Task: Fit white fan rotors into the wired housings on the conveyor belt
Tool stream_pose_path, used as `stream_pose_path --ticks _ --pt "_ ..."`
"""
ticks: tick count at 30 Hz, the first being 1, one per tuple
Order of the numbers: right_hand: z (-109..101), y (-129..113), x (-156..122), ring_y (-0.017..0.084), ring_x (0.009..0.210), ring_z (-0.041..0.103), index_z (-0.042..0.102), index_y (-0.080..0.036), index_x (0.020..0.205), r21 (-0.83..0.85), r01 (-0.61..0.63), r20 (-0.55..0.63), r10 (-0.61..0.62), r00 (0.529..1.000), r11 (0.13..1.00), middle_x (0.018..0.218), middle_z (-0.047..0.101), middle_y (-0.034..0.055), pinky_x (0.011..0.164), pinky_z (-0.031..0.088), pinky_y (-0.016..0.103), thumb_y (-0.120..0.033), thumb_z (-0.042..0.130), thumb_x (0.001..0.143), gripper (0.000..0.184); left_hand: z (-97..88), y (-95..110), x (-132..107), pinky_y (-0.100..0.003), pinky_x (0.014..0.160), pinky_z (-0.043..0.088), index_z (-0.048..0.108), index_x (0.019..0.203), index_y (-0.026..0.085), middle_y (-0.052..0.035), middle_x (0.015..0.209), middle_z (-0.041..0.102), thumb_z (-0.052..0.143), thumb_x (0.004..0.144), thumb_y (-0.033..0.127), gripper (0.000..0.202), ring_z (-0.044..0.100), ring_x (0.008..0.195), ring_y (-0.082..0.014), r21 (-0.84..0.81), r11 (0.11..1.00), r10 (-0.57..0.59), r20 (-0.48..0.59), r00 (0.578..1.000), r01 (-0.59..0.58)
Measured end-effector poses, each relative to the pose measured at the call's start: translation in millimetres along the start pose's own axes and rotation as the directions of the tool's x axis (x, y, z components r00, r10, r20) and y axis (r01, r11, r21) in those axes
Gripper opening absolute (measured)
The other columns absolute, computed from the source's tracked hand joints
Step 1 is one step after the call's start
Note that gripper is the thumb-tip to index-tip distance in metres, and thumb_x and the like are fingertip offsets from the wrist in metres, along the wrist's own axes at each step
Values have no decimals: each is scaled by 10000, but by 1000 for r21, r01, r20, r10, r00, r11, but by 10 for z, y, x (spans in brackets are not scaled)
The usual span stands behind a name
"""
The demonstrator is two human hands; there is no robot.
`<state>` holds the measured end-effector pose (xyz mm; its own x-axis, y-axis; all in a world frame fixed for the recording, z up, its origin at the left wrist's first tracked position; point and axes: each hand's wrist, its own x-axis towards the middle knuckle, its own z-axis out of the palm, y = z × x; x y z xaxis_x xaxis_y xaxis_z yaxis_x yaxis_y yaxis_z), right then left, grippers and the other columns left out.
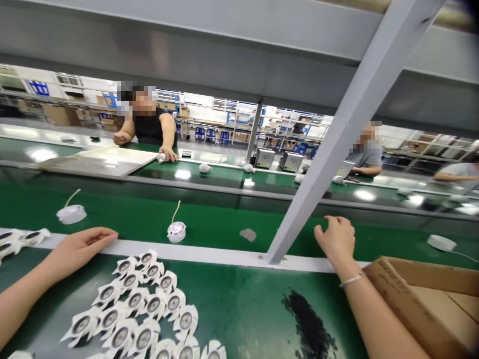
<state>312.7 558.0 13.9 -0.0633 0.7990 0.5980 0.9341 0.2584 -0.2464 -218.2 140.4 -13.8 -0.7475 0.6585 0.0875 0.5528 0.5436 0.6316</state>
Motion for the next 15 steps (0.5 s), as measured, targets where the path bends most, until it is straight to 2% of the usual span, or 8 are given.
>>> stream_pose_path --ticks 3,6,8,10,12,15 --pt "280 75 -118 429 1292 410 467 -22 1379 -58 -97 -33 96 995 994 1399 432 277 1000 412 526 -327 573 802 661 2 18 -10 -378 831 474 679 830 491 210 781 716 516 700 798 371 667 866 -223 23 1000 -12 -9 1000 12" --pt "364 153 -154 441 1400 258 223 3 1500 -84 -196 -73 190 979 977 1497 290 303 1099 311 547 -376 583 794 879 -11 49 -20 -363 799 481 682 828 496 214 784 720 519 694 799 369 667 885 -222 38 999 -26 -1 1000 26" --pt "378 200 -150 456 1389 274 163 -4 1514 -93 -272 -76 266 961 958 1494 277 324 1077 327 570 -403 581 788 928 -17 68 -25 -350 788 483 684 828 496 218 786 721 521 692 798 369 667 876 -211 43 999 -28 0 1000 28" --pt "396 237 -146 475 1305 386 200 6 1496 -96 -345 -58 341 938 934 1402 380 350 982 403 591 -421 568 787 905 -19 85 -32 -338 784 484 686 820 491 217 768 717 519 692 795 370 667 842 -196 50 999 -22 0 1000 22" --pt "417 261 -141 485 1196 490 304 23 1443 -93 -387 -26 386 922 917 1254 506 349 879 460 589 -413 546 794 819 -19 100 -40 -329 775 487 690 813 481 207 742 710 517 690 792 377 662 802 -182 56 998 -12 0 1000 12" --pt "392 253 -108 491 1063 581 429 52 1346 -60 -379 27 381 924 924 1083 601 333 794 496 568 -386 557 788 721 -24 115 -46 -320 754 489 698 815 454 181 715 704 520 700 781 389 657 773 -181 43 999 1 0 1000 -2"
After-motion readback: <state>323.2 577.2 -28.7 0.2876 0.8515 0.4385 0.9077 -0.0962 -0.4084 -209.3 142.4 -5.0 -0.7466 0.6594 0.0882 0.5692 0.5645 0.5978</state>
